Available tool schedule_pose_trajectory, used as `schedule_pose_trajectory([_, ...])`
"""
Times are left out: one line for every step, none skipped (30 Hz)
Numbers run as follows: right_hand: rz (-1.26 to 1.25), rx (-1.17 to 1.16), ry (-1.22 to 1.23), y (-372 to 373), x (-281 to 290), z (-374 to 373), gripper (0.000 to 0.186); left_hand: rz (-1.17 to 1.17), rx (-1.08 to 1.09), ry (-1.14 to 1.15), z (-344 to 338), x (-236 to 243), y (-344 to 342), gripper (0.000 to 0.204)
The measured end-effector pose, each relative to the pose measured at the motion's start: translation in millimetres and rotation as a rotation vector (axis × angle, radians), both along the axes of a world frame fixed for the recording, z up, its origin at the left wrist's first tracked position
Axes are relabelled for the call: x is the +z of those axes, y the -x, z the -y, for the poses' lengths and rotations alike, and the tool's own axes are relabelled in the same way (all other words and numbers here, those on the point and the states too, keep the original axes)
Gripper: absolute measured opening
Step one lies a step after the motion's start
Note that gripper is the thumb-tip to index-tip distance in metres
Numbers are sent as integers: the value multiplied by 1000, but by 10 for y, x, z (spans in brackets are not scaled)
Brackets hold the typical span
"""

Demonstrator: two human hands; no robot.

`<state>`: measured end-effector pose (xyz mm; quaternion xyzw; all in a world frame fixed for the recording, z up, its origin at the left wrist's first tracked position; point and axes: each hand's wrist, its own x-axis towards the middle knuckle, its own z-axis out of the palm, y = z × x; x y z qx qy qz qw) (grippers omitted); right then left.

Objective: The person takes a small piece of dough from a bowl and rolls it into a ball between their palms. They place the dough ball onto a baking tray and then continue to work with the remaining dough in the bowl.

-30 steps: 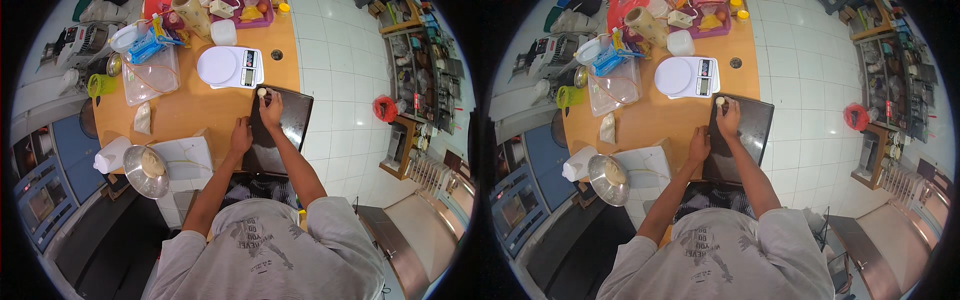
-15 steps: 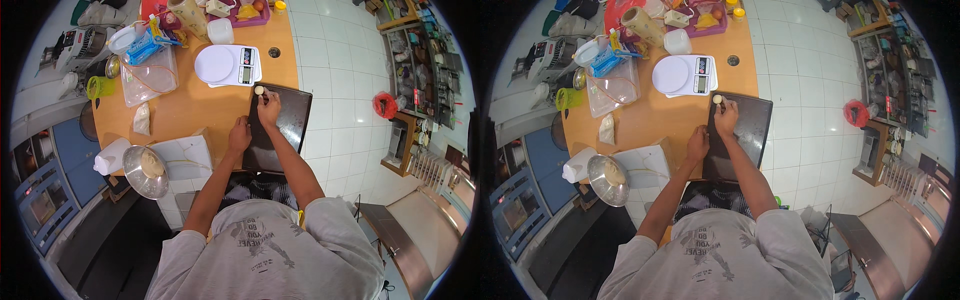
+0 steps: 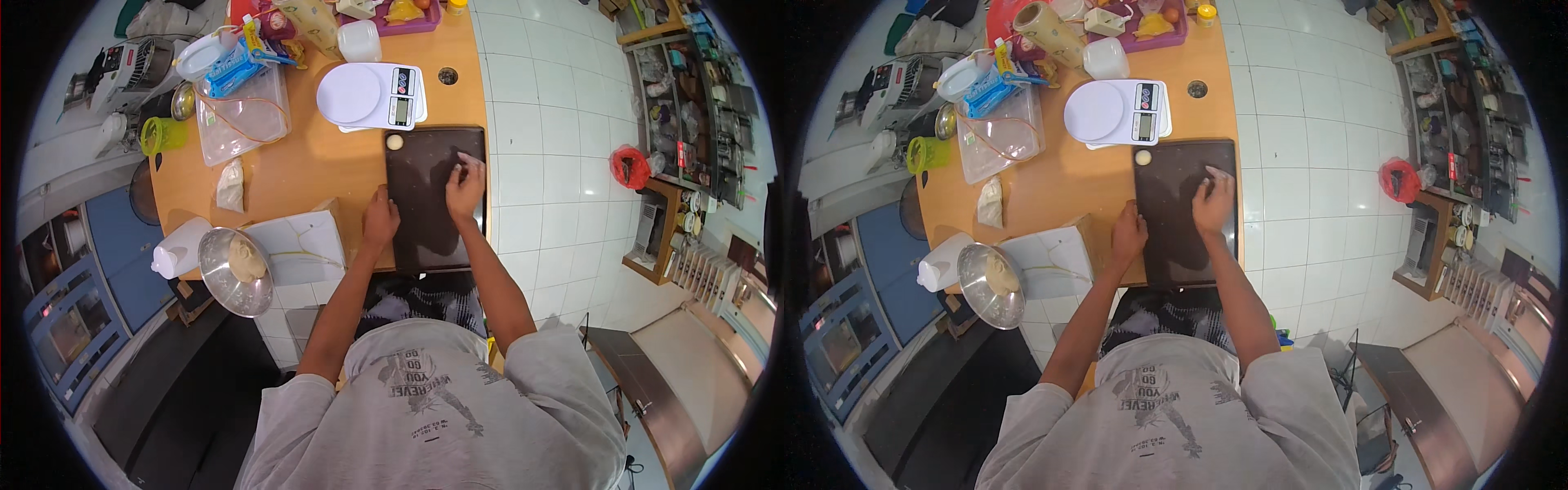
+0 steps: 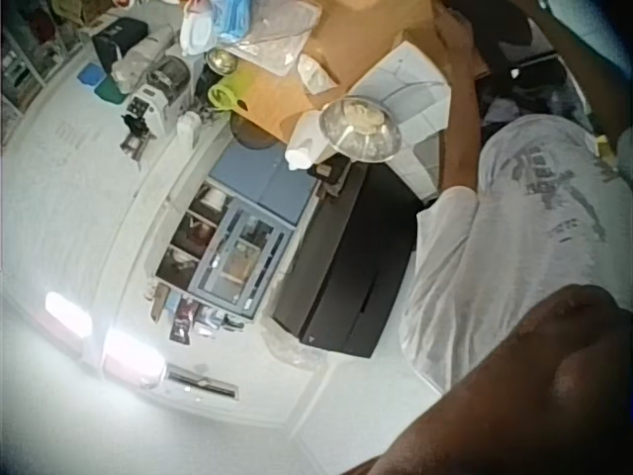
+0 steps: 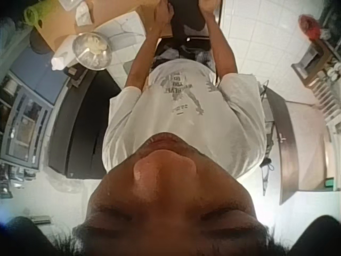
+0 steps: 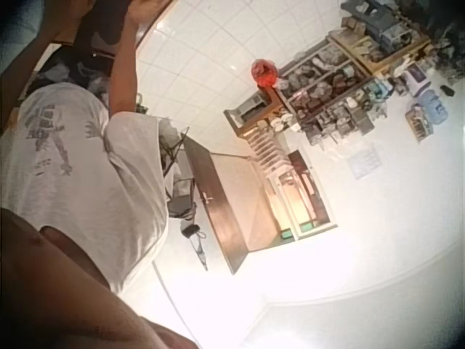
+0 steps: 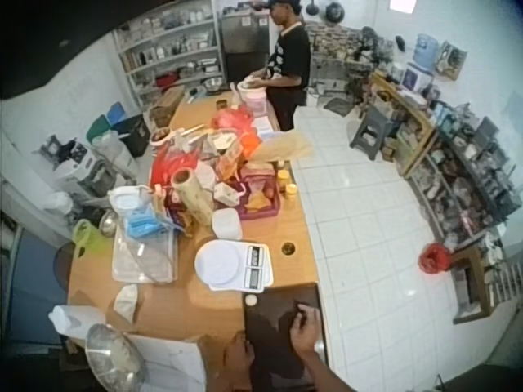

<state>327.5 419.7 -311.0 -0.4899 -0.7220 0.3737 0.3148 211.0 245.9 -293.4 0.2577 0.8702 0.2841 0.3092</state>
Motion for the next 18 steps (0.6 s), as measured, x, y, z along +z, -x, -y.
schedule_pose_trajectory([77,10,-180,-116,11,13,34,0,7,0,70,-38,33,31])
schedule_pose_trajectory([76,18,-181,-237,29,47,34,3,25,-18,138,-79,72,33])
schedule_pose_trajectory([218,-12,-228,-346,94,96,37,5,49,-36,198,-103,80,36])
schedule_pose_trajectory([360,-50,-277,-476,98,126,40,5,55,-39,211,-71,77,36])
schedule_pose_trajectory([359,-44,-281,-590,82,150,40,-76,55,-47,232,-36,68,34])
schedule_pose_trajectory([322,-8,-220,-751,-31,187,43,-155,49,-57,233,13,60,33])
schedule_pose_trajectory([281,39,-160,-798,-12,226,46,-158,61,-60,279,-58,55,33])
schedule_pose_trajectory([253,43,-79,-850,10,276,43,-143,72,-85,318,-131,53,35])
schedule_pose_trajectory([252,48,-84,-900,14,303,43,-125,78,-111,326,-151,46,36])
schedule_pose_trajectory([252,82,-51,-947,14,319,39,-126,84,-115,334,-169,26,36])
schedule_pose_trajectory([252,116,-19,-975,4,325,35,-158,98,-79,337,-187,-1,37])
schedule_pose_trajectory([252,120,-23,-980,9,325,35,-190,111,-43,349,-213,-26,38])
schedule_pose_trajectory([261,121,-52,-980,11,321,32,-190,115,-46,361,-242,-38,38])
schedule_pose_trajectory([270,122,-81,-980,12,316,30,-180,136,-61,368,-272,-43,39])
schedule_pose_trajectory([271,122,-85,-989,-6,305,30,-169,153,-78,355,-263,-40,41])
schedule_pose_trajectory([278,125,-62,-995,-25,293,30,-168,154,-82,355,-248,-40,41])
schedule_pose_trajectory([285,128,-39,-1003,-43,284,31,-202,133,-65,361,-232,-37,41])
schedule_pose_trajectory([285,128,-43,-1005,-66,278,31,-236,112,-48,356,-195,-27,40])
